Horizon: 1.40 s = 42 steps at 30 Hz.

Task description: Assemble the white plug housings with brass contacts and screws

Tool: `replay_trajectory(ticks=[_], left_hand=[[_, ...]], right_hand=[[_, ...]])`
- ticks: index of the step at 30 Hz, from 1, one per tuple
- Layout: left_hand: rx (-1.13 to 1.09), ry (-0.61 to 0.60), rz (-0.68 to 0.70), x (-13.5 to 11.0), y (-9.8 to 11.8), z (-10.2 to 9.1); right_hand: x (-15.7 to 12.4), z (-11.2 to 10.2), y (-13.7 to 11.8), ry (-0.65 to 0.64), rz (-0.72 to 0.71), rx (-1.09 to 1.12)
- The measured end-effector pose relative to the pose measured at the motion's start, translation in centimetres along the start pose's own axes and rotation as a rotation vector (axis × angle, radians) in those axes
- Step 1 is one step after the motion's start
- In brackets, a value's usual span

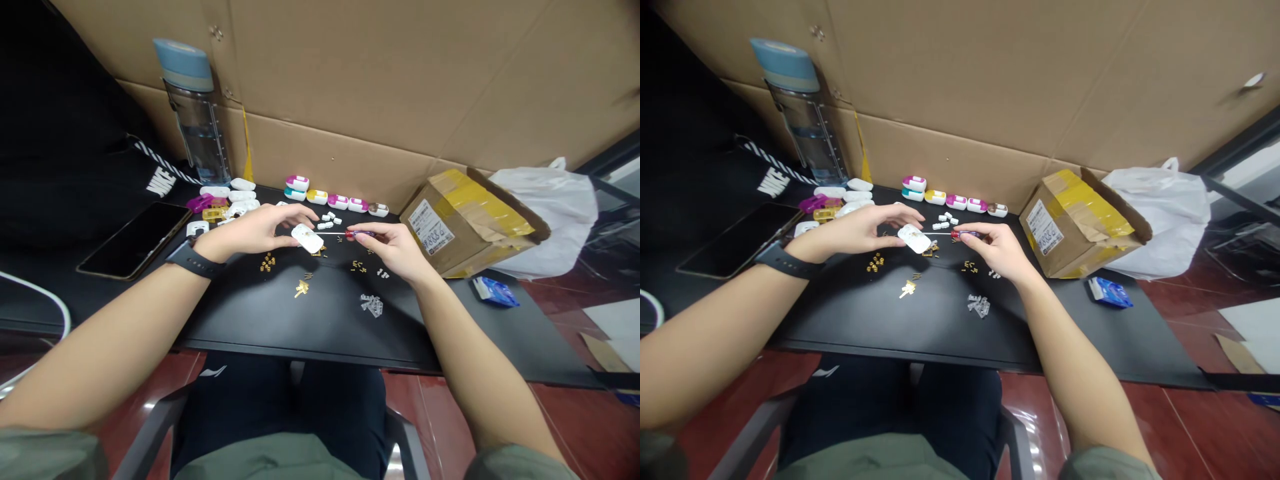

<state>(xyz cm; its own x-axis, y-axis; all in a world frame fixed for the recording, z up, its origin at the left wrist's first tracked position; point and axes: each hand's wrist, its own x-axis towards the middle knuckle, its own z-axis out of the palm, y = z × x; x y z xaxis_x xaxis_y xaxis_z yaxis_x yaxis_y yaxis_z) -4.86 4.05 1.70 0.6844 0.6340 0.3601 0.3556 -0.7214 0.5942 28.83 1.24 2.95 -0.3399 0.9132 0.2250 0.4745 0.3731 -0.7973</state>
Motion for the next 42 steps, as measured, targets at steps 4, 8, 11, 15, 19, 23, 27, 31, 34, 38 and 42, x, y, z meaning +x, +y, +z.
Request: replay_trajectory(ticks=[4, 8, 11, 15, 19, 23, 27, 31, 34, 38, 42], left_hand=[[-0.002, -0.008, 0.006, 0.0, -0.2, 0.1], [0.016, -0.016, 0.020, -0.1, -0.5, 0.1], [0.022, -0.014, 0.021, -0.1, -0.6, 0.1], [0.025, -0.018, 0.014, 0.0, -0.5, 0.1], [0.019, -0.012, 0.006, 0.0, -0.5, 0.1], [0.018, -0.008, -0.008, 0.0, -0.6, 0.1], [0.019, -0.005, -0.007, 0.0, -0.5, 0.0], [0.025, 0.000, -0.021, 0.0, -0.2, -0.1], [0.033, 0.004, -0.030, 0.0, -0.2, -0.1], [0.075, 0.059, -0.080, -0.1, -0.9, -0.3], [0.080, 0.214, -0.179, 0.0, -1.8, -0.6]], right_hand=[[0.0, 0.0, -0.1, 0.002, 0.008, 0.000], [-0.1, -0.1, 0.0, -0.002, 0.019, -0.018], [-0.1, -0.1, 0.0, 0.004, 0.019, -0.041], [0.0, -0.1, 0.1, 0.002, 0.008, -0.035], [-0.1, -0.2, -0.1, 0.007, 0.009, -0.055], [-0.1, -0.3, -0.2, 0.002, 0.006, -0.063], [-0.1, -0.4, -0.2, -0.003, 0.004, -0.076], [-0.1, -0.5, -0.2, 0.008, 0.002, -0.099], [-0.1, -0.7, -0.3, 0.026, -0.002, -0.124], [-0.1, -0.7, -0.4, 0.057, -0.038, -0.065], [-0.3, 0.5, -0.3, 0.079, -0.050, 0.046]])
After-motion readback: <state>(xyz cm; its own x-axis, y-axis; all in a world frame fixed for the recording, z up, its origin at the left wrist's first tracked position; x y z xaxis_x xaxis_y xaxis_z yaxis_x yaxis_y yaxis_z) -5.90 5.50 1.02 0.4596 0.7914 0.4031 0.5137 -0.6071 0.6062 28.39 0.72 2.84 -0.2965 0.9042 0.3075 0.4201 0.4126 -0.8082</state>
